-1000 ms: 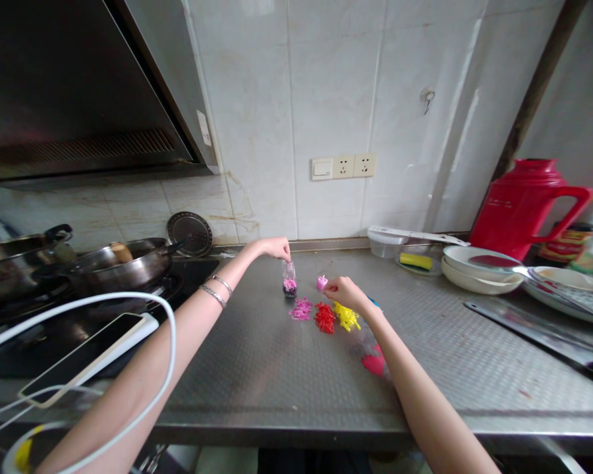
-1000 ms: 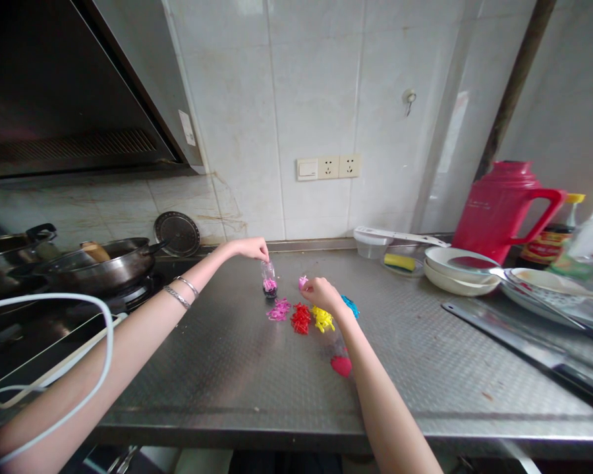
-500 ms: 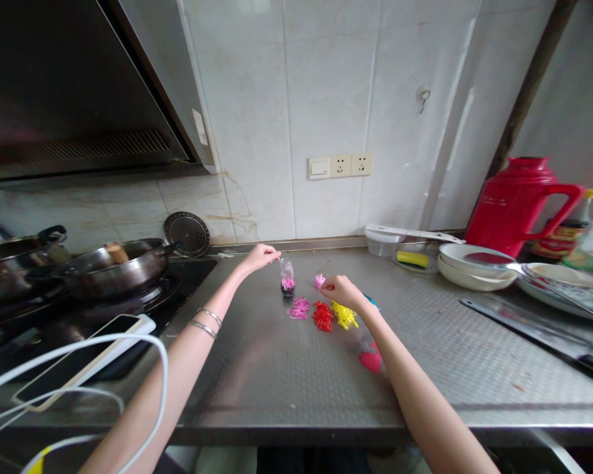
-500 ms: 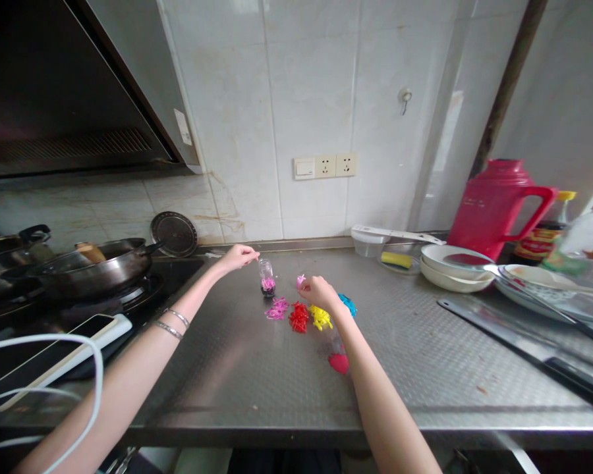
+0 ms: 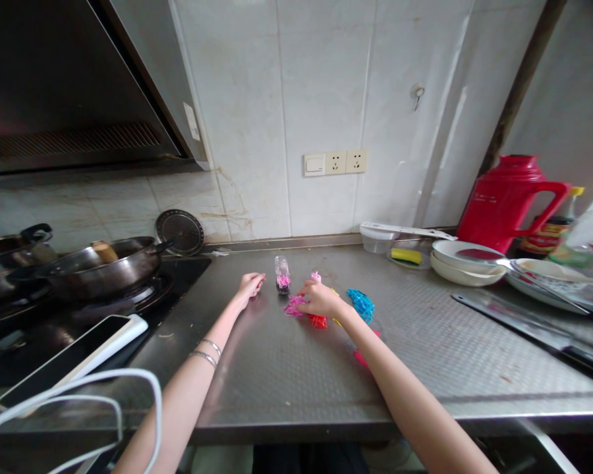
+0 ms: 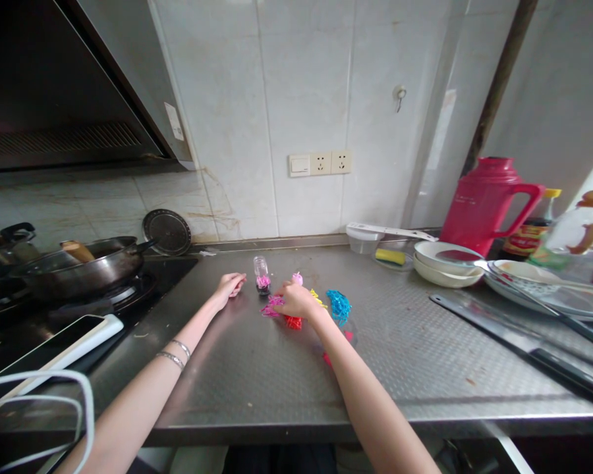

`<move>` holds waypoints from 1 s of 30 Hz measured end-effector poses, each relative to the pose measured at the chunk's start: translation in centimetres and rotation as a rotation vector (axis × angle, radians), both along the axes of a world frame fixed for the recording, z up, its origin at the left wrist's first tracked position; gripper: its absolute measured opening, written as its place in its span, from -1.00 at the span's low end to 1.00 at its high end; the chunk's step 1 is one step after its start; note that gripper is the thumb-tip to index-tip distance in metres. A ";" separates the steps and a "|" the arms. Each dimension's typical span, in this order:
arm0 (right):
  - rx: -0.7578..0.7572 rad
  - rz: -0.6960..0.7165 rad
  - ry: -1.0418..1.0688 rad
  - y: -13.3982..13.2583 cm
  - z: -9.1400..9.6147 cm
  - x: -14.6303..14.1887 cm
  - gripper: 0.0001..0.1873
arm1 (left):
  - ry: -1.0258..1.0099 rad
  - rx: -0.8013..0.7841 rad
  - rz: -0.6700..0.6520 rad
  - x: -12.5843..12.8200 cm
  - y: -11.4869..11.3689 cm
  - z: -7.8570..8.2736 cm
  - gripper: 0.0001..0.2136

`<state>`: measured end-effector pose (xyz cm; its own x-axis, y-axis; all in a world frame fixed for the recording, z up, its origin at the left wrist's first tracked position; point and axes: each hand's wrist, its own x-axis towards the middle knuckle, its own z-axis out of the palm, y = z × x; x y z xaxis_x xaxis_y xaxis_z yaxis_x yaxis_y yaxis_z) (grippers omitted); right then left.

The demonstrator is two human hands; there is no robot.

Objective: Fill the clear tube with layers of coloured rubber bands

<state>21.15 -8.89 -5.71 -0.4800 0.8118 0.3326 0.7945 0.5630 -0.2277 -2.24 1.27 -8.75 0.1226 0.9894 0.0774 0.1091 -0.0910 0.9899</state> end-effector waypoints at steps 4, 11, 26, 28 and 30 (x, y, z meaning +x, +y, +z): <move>0.018 0.067 -0.063 0.1 -0.3 -0.3 -0.62 | 0.072 0.008 0.019 0.3 -0.3 0.0 -0.73; 0.033 0.055 -0.079 0.1 -0.9 -0.7 -0.70 | 0.153 0.027 0.047 0.5 -0.6 0.1 -0.75; -0.104 0.031 0.058 -0.2 0.2 -0.9 -0.82 | 0.157 0.086 0.061 0.7 -1.2 0.0 -0.75; -0.106 0.042 0.092 -0.1 0.0 -0.8 -0.81 | 0.155 0.091 0.055 0.7 -1.2 0.0 -0.75; -0.100 0.054 0.132 0.0 -0.3 -0.7 -0.80 | 0.155 0.094 0.048 0.6 -1.2 0.0 -0.75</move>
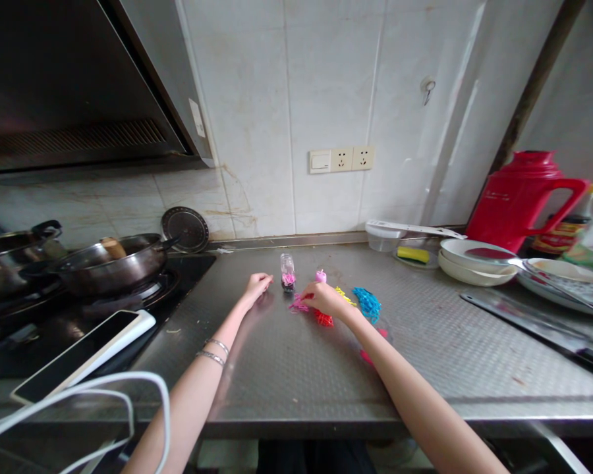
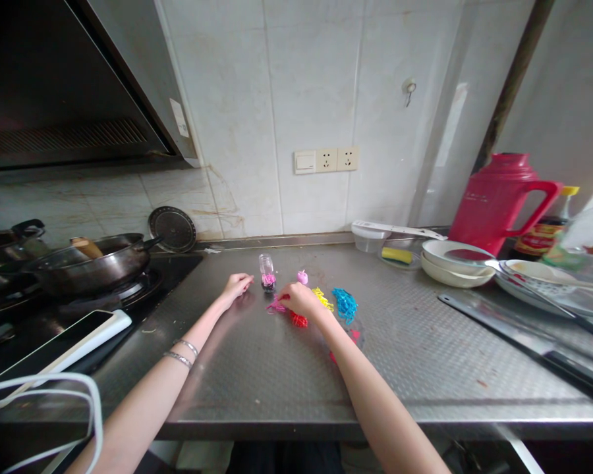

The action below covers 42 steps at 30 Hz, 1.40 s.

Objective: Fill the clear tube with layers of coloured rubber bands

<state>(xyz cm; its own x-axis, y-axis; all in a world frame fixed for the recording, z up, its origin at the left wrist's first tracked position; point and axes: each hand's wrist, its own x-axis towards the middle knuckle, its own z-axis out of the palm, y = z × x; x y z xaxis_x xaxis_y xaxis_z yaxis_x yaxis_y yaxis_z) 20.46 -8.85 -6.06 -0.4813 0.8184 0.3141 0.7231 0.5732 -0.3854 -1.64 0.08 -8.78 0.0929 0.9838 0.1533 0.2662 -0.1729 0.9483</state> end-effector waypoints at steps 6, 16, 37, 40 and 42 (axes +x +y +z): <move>0.013 -0.007 0.102 0.8 -1.0 0.2 -0.79 | 0.009 0.011 -0.001 -0.1 0.3 -0.4 -0.74; -0.048 -0.065 0.269 0.2 0.5 0.6 -0.79 | 0.055 0.067 -0.001 -0.4 0.7 -0.9 -0.74; 0.181 -0.139 0.620 6.2 7.3 -2.7 -0.78 | 0.102 0.105 0.042 -0.2 0.8 -1.1 -0.77; 0.174 -0.148 0.563 7.1 7.3 -3.3 -0.80 | 0.102 0.095 0.042 -0.2 0.8 -1.1 -0.77; 0.175 -0.148 0.530 7.5 7.2 -3.4 -0.82 | 0.099 0.092 0.042 -0.2 0.7 -1.0 -0.77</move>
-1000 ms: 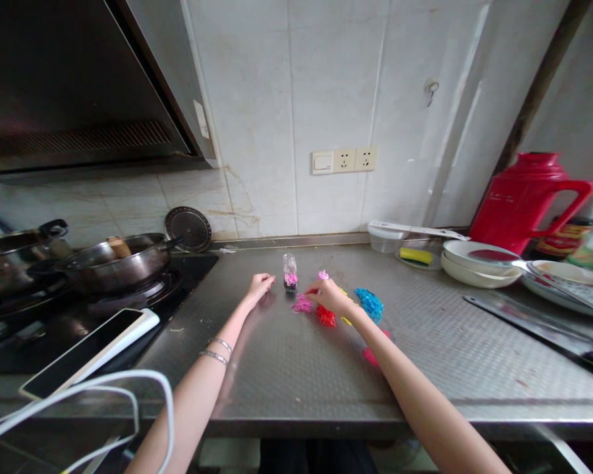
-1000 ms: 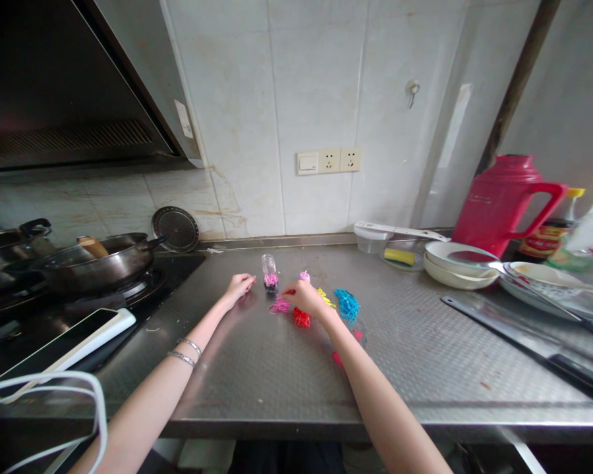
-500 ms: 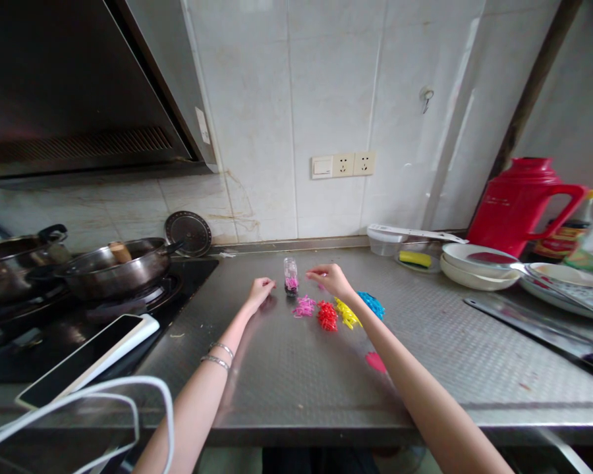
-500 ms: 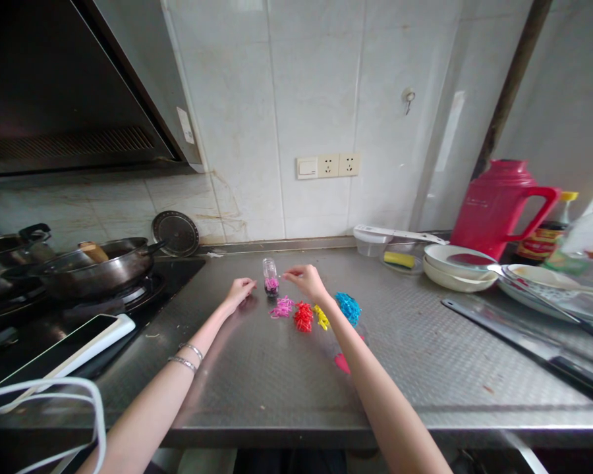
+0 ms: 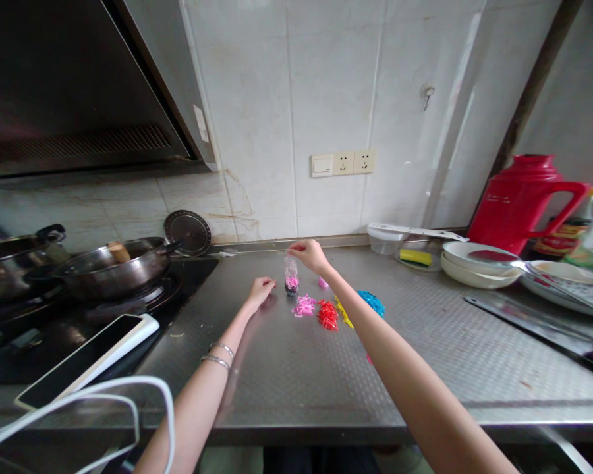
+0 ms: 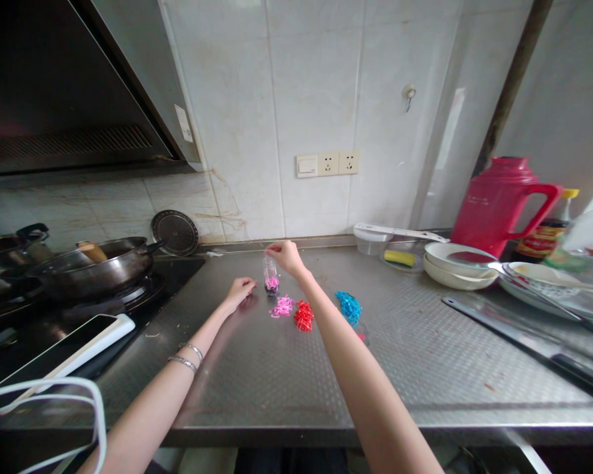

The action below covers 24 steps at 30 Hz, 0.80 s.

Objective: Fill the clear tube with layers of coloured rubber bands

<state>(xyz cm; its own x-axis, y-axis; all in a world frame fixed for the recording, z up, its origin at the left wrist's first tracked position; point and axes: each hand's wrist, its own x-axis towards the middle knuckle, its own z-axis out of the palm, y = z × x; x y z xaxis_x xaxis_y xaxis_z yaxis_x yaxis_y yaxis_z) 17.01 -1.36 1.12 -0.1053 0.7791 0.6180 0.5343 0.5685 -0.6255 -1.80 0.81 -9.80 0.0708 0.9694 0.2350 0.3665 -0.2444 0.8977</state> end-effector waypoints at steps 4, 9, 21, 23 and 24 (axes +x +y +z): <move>-0.006 0.022 -0.048 0.3 -0.4 -0.1 -0.84 | -0.007 0.002 -0.006 0.1 -0.1 0.1 -0.77; -0.003 0.014 -0.053 0.1 -0.6 0.0 -0.83 | 0.001 0.019 -0.011 0.0 -0.2 0.1 -0.78; -0.015 -0.141 0.083 -3.9 -3.8 5.0 -0.62 | -0.049 0.189 0.035 0.1 -0.4 1.6 -0.78; -0.028 -0.173 0.105 -4.7 -4.7 6.0 -0.59 | -0.059 0.206 0.007 0.2 -1.1 2.9 -0.76; -0.030 -0.184 0.116 -5.1 -5.1 6.4 -0.58 | -0.075 0.206 -0.007 0.2 -1.6 3.7 -0.75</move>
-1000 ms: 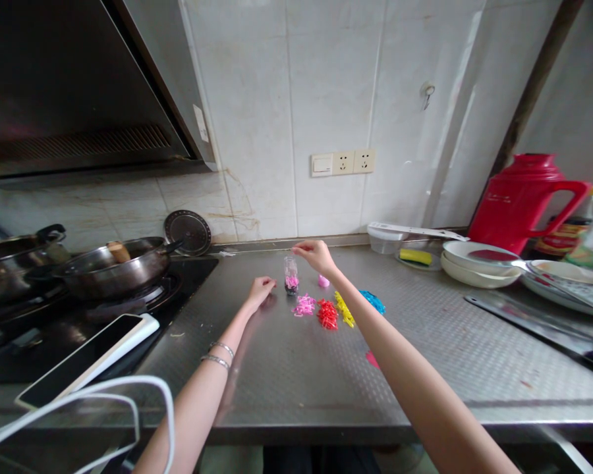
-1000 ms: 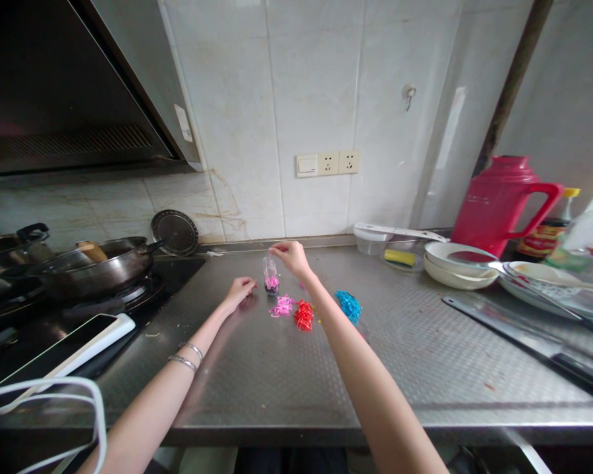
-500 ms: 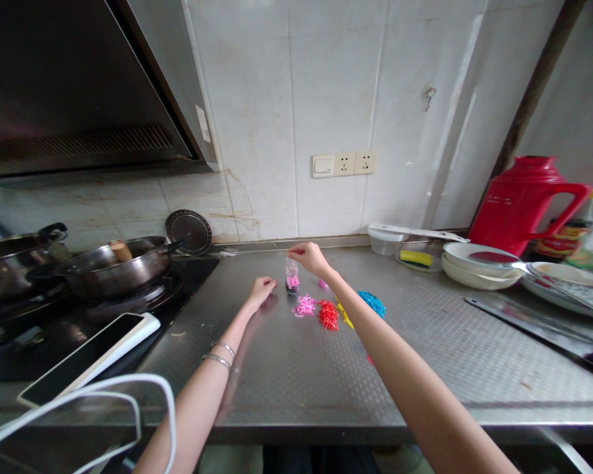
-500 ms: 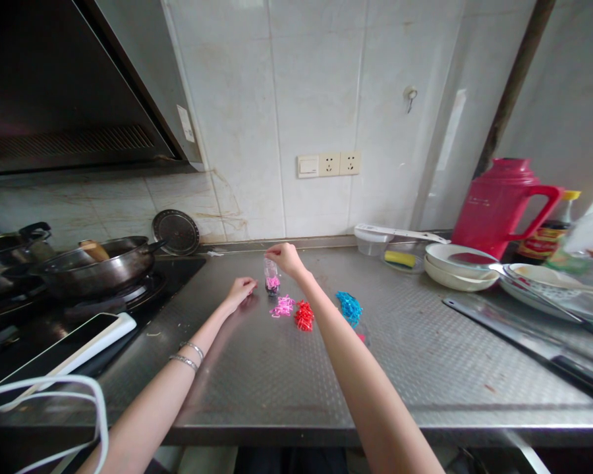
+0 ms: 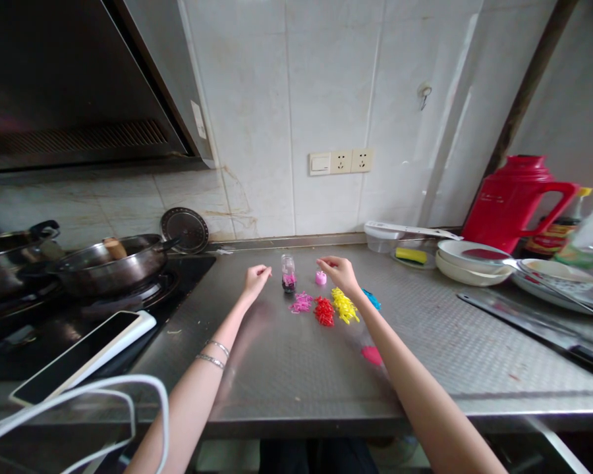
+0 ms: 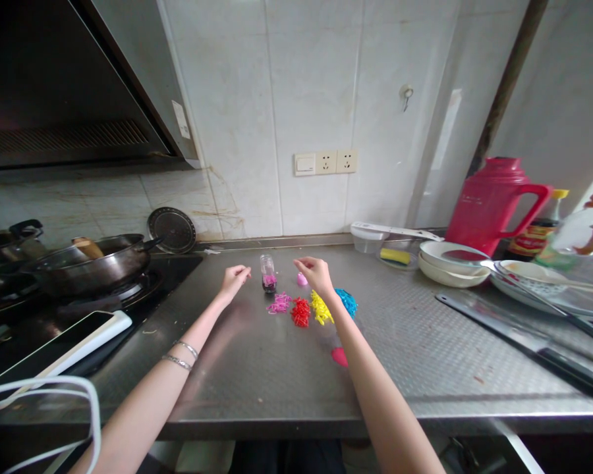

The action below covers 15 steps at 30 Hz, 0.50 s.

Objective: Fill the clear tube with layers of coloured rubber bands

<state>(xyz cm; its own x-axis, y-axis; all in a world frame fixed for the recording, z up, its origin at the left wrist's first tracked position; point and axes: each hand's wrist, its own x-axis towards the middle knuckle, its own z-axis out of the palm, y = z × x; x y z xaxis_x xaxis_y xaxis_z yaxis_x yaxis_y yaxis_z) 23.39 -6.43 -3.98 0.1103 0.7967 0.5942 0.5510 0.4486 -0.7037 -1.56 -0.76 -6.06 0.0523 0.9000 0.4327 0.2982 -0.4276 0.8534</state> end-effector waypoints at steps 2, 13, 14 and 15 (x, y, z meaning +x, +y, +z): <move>-0.006 -0.012 0.015 -0.7 -0.5 0.6 -0.59 | -0.044 0.002 -0.032 0.2 -1.2 1.8 -0.72; 0.013 -0.042 -0.052 -1.0 -1.5 1.5 -0.63 | 0.827 0.177 -0.451 4.3 -6.6 4.1 -0.83; 0.010 -0.043 -0.062 -0.9 -1.7 1.7 -0.63 | 0.933 0.190 -0.436 4.6 -6.8 3.7 -0.82; 0.006 -0.044 -0.069 -0.8 -1.9 1.8 -0.63 | 1.020 0.199 -0.418 4.8 -7.0 3.3 -0.80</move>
